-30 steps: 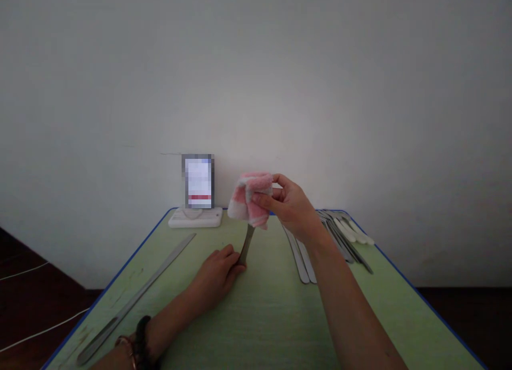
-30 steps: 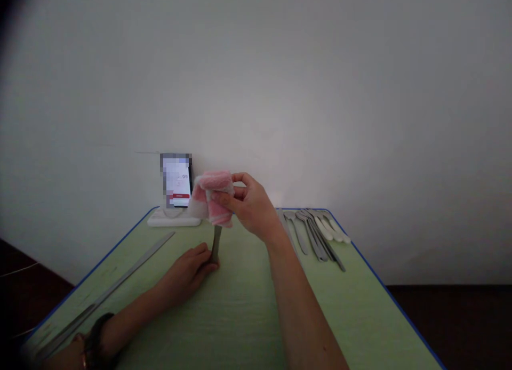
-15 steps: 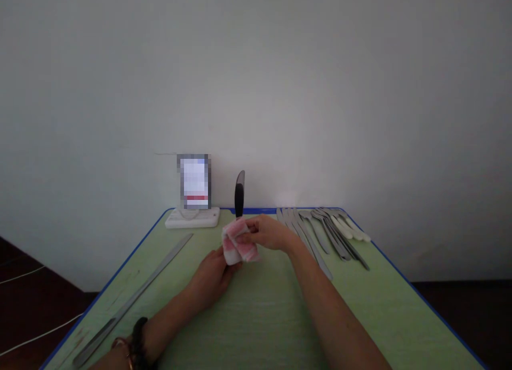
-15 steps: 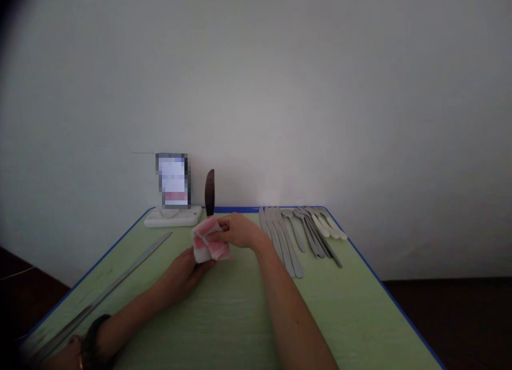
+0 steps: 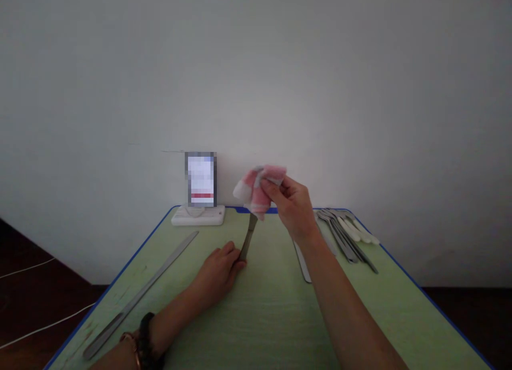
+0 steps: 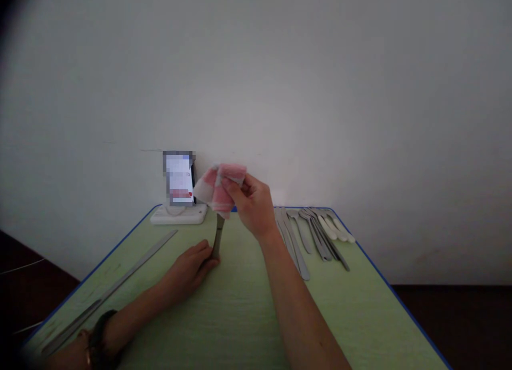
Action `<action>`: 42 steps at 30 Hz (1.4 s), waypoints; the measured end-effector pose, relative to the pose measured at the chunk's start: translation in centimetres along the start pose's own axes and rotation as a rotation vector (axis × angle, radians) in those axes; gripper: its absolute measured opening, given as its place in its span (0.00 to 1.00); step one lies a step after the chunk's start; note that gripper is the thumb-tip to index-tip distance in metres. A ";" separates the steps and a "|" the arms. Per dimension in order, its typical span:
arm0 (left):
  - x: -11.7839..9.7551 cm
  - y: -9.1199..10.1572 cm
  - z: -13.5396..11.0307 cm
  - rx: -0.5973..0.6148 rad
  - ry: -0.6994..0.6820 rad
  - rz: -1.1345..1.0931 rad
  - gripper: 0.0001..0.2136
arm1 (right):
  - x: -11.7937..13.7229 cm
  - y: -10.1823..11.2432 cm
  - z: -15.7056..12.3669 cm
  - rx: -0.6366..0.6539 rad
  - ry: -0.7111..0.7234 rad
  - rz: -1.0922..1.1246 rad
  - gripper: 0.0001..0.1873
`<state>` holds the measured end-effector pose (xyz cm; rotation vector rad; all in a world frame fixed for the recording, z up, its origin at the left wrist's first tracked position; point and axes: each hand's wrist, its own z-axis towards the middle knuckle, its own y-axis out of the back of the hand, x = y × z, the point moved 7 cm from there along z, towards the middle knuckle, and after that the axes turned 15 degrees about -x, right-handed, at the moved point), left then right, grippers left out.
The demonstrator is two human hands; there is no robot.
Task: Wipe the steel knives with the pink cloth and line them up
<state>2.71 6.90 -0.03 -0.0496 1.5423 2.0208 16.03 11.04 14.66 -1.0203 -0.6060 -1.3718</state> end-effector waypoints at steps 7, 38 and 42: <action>-0.1 0.2 0.0 -0.004 0.011 -0.006 0.11 | -0.9 -0.1 -0.1 0.085 -0.015 -0.051 0.16; 1.3 4.1 -0.1 -0.471 0.114 -0.345 0.15 | -9.7 -2.8 -4.2 0.129 -0.462 0.179 0.19; 2.1 4.4 -0.5 -0.550 0.218 -0.334 0.15 | -9.8 -4.1 -5.5 0.175 -0.519 0.214 0.19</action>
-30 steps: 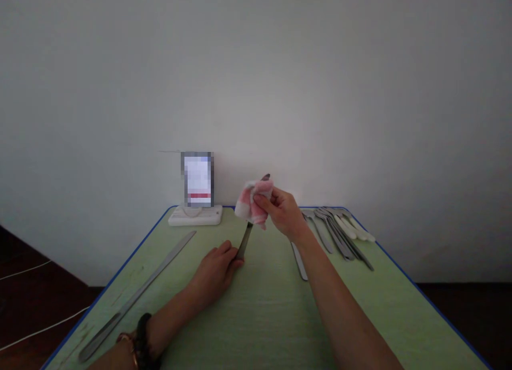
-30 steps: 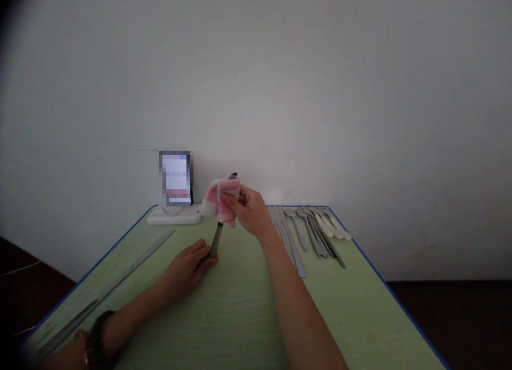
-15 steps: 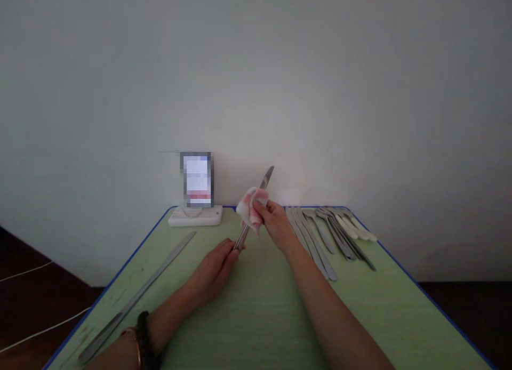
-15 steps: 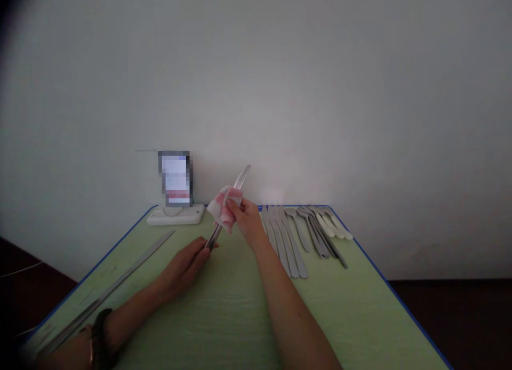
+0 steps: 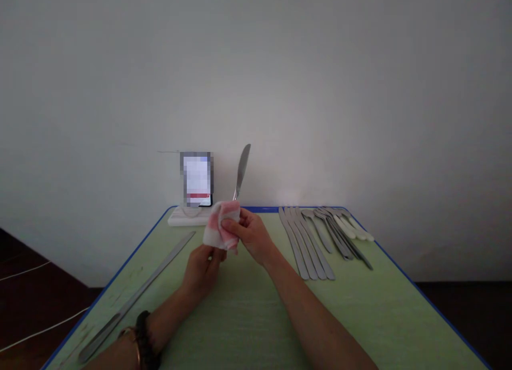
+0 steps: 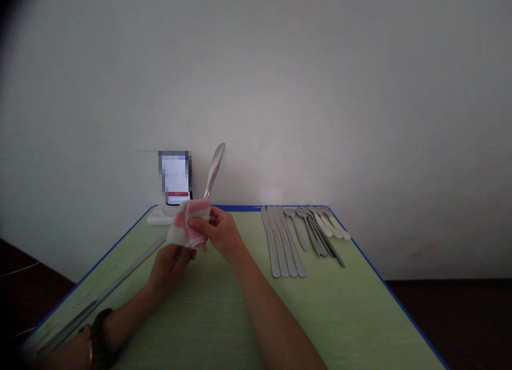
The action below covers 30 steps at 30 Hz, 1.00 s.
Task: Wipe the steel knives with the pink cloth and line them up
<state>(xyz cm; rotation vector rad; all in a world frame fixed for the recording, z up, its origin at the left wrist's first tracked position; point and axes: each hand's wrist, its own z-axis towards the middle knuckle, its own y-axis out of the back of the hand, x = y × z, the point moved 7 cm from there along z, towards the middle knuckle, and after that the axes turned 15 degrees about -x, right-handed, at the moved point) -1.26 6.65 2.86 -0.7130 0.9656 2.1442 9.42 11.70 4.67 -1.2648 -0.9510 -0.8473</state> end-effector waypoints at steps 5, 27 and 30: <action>0.2 0.2 0.1 -0.063 0.002 0.027 0.15 | -0.8 -0.3 -0.1 -0.009 -0.006 0.039 0.18; 0.1 -5.0 -3.1 0.651 0.410 -0.645 0.21 | 0.6 1.3 1.0 -0.162 -0.162 0.525 0.10; 0.7 -5.2 -3.1 0.558 0.464 -0.649 0.22 | -2.9 0.5 0.5 -0.240 -0.264 0.346 0.10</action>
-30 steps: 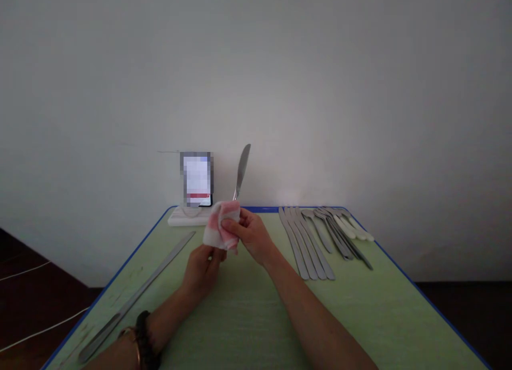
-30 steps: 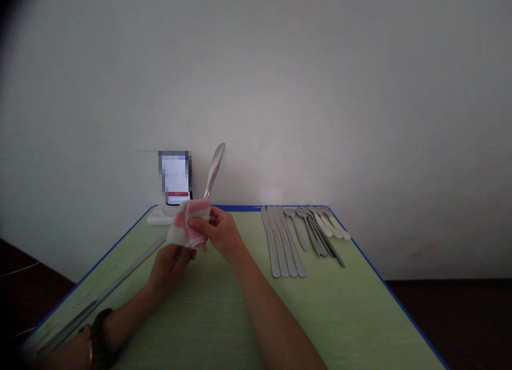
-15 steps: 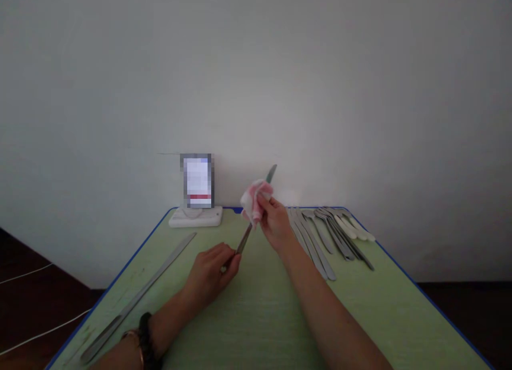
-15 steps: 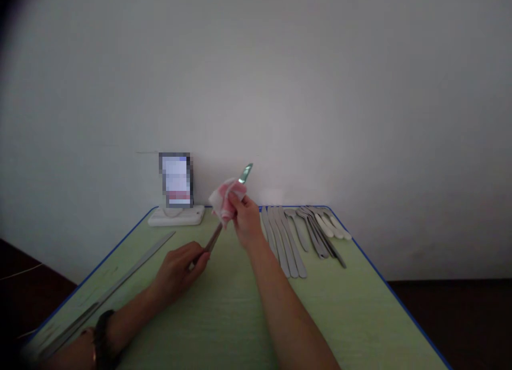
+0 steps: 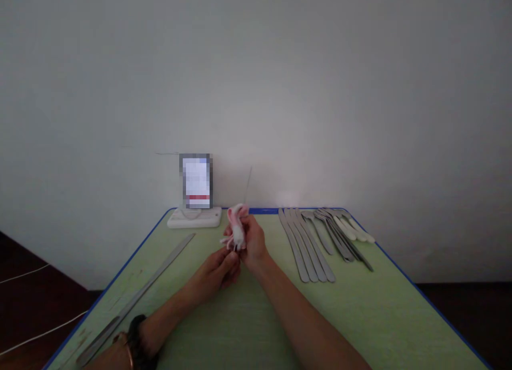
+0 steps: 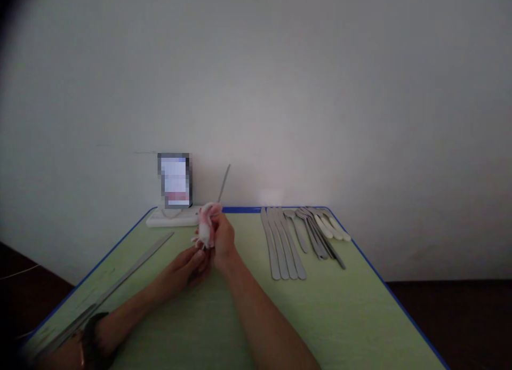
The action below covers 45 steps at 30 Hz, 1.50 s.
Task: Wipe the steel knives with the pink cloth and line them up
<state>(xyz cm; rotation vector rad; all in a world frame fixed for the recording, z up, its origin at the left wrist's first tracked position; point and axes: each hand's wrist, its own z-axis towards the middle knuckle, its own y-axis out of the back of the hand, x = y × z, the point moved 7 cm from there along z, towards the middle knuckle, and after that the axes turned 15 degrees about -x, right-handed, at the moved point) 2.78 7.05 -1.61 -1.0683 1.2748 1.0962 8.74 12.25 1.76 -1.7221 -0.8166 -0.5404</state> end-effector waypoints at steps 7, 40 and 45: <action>-0.6 1.2 0.2 -0.200 -0.011 0.102 0.22 | -1.2 0.8 0.5 -0.126 0.245 -0.148 0.18; -1.0 -1.1 -1.7 0.384 0.161 -0.027 0.22 | 11.2 3.6 0.3 -0.204 0.389 0.228 0.16; -0.3 -1.2 -1.5 0.277 0.191 0.006 0.18 | 12.8 4.7 0.4 -0.276 0.464 0.177 0.18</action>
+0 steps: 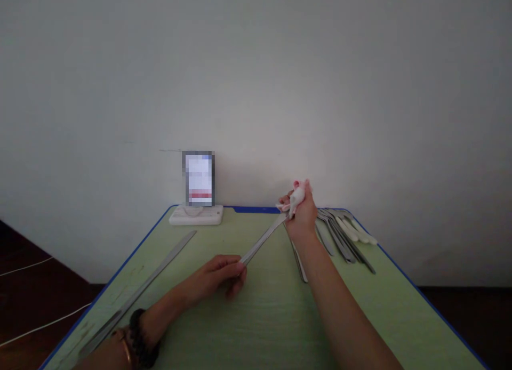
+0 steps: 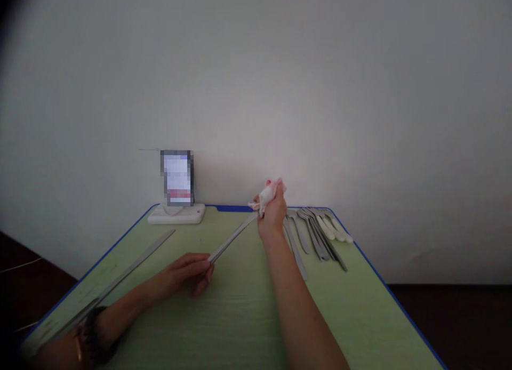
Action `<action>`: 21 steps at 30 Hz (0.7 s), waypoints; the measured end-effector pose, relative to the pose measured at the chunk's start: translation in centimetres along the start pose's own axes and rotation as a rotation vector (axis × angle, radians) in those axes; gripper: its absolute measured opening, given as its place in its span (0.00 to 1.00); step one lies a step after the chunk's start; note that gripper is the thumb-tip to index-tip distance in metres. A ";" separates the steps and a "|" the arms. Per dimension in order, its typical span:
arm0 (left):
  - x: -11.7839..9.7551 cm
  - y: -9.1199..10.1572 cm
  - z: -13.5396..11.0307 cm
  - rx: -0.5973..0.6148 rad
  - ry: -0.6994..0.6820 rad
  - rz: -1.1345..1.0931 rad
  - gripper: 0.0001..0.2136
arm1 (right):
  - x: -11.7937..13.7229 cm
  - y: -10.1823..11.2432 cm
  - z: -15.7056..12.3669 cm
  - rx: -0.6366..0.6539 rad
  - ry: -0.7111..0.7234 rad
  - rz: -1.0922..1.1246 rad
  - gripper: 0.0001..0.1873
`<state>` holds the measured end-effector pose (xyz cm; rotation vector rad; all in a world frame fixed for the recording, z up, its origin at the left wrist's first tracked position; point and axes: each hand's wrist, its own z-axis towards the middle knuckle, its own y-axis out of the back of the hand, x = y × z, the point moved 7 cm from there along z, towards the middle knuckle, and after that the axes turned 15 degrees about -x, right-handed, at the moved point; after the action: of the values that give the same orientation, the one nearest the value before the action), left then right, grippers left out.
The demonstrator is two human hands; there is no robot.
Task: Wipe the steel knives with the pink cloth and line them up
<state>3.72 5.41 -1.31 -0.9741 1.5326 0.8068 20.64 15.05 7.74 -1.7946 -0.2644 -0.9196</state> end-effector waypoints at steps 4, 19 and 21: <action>-0.2 1.0 0.2 -0.348 -0.132 0.204 0.16 | -1.4 0.2 -0.6 -0.071 0.120 -0.217 0.23; -1.0 0.1 -0.7 -0.480 -0.283 0.944 0.17 | -4.5 2.2 -1.7 -0.048 0.049 -0.270 0.26; -0.7 -0.2 -1.1 -0.471 -0.292 0.989 0.18 | -2.8 2.3 -0.7 -0.059 0.053 -0.240 0.25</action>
<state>3.46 4.51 -0.42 -0.3144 1.5571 1.9751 19.70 14.12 4.30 -1.8155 -0.4304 -1.1524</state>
